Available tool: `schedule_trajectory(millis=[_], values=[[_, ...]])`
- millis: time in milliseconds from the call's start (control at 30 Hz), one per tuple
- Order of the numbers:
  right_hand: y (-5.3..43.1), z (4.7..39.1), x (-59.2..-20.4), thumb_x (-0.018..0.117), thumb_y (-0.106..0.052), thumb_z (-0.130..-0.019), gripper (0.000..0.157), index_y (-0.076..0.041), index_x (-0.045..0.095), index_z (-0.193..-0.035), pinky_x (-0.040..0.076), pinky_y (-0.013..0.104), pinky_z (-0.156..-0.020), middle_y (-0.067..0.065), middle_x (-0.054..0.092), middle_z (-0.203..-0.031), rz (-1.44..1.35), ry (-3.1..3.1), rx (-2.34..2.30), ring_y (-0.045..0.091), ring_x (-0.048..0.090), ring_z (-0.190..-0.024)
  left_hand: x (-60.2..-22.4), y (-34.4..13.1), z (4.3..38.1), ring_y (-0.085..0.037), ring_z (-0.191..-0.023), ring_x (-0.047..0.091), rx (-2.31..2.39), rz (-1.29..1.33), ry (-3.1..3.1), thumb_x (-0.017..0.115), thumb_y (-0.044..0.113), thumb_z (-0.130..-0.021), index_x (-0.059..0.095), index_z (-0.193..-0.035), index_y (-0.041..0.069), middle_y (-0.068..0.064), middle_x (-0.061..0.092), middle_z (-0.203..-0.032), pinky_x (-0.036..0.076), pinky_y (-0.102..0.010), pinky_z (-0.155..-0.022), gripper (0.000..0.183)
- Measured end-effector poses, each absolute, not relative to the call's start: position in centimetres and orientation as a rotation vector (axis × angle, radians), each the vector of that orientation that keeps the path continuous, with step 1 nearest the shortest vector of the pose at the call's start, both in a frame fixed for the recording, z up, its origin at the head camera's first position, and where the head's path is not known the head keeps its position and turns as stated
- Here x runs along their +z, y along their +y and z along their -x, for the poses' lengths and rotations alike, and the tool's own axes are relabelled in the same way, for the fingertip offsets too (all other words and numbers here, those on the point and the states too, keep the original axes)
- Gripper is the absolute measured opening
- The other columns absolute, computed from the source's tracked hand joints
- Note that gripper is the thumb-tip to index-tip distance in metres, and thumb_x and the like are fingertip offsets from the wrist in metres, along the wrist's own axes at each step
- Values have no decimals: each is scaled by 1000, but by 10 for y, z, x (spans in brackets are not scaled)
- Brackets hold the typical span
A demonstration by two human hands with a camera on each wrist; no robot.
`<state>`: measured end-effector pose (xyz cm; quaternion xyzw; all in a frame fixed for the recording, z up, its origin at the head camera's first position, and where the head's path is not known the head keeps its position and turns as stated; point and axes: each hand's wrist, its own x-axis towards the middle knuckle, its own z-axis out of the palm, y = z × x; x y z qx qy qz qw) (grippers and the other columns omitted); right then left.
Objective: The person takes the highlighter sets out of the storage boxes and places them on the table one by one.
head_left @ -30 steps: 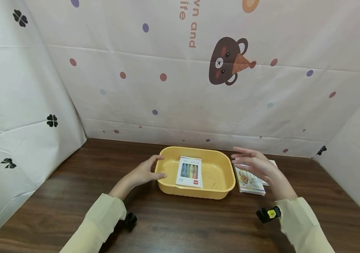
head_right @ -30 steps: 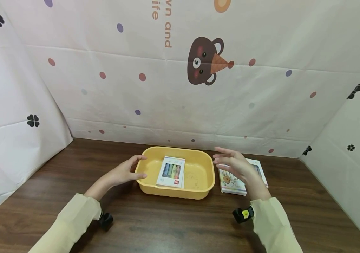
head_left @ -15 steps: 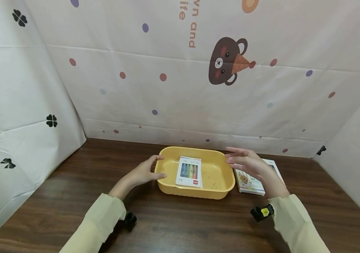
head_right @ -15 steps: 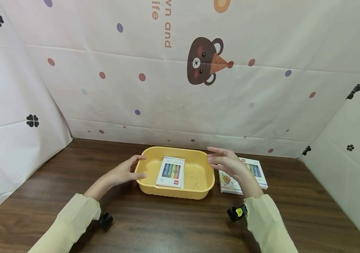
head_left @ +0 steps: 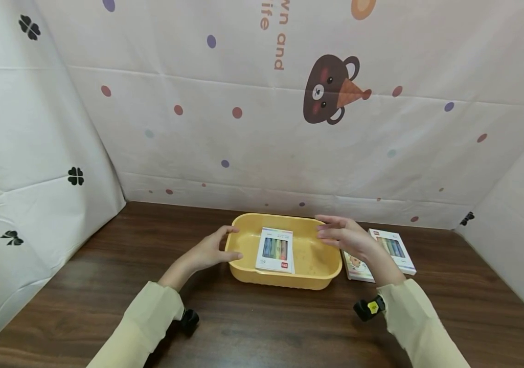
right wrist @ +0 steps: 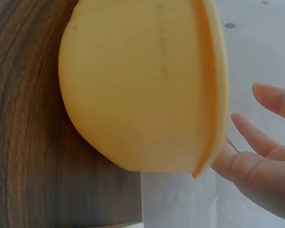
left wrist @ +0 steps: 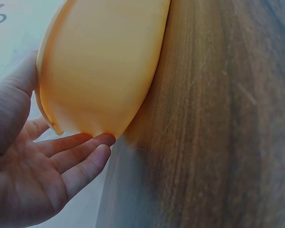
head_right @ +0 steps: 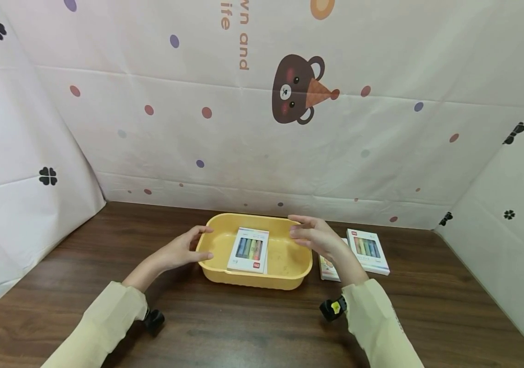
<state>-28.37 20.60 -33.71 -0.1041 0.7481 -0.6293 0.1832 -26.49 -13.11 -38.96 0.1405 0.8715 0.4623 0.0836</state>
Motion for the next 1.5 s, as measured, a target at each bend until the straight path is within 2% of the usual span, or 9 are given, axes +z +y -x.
schedule_trajectory(millis=[133, 333, 633, 900, 1033, 1267, 1500], values=[[201, 286, -343, 54, -1, -88, 61, 7, 24, -140, 41, 37, -95, 34, 31, -132, 294, 2112, -1756, 14, 55, -100, -389, -131, 264, -34, -128, 34, 1373, -427, 2608, 72, 31, -78, 38, -133, 11, -19, 37, -139, 31, -52, -100, 68], [193, 287, -348, 54, 1, -87, 61, 8, 24, -139, 41, 38, -95, 29, 38, -127, 304, 2100, -1761, 25, 53, -107, -388, -130, 263, -34, -126, 36, 1357, -437, 2624, 72, 31, -78, 38, -133, 11, -18, 39, -138, 33, -51, -98, 68], [180, 288, -354, 57, 4, -84, 61, 9, 28, -137, 36, 45, -99, 31, 41, -124, 295, 2089, -1769, 22, 55, -102, -389, -130, 265, -33, -126, 37, 1361, -432, 2628, 73, 30, -77, 38, -133, 11, -18, 40, -137, 33, -50, -98, 68], [173, 290, -360, 58, -2, -85, 57, 5, 33, -137, 41, 39, -95, 32, 40, -128, 279, 2159, -1695, 22, 55, -103, -388, -131, 265, -34, -126, 36, 1362, -435, 2627, 72, 30, -78, 38, -133, 10, -19, 39, -137, 32, -51, -99, 67], [171, 292, -365, 56, 1, -85, 56, 7, 34, -135, 45, 37, -90, 33, 43, -126, 305, 2177, -1657, 21, 57, -99, -388, -131, 264, -34, -126, 37, 1361, -440, 2626, 72, 30, -78, 38, -133, 10, -19, 40, -137, 33, -51, -99, 68], [167, 290, -367, 59, 0, -84, 58, 7, 34, -136, 47, 35, -86, 32, 42, -124, 329, 2150, -1632, 17, 58, -92, -388, -131, 264, -34, -127, 35, 1362, -428, 2621, 71, 28, -79, 38, -134, 11, -18, 38, -138, 32, -51, -99, 66], [161, 288, -371, 63, -1, -81, 56, 5, 41, -132, 47, 37, -87, 27, 51, -117, 308, 2202, -1603, 16, 61, -86, -388, -130, 264, -35, -128, 34, 1360, -432, 2620, 72, 28, -79, 38, -133, 11, -18, 38, -139, 31, -52, -100, 67]])
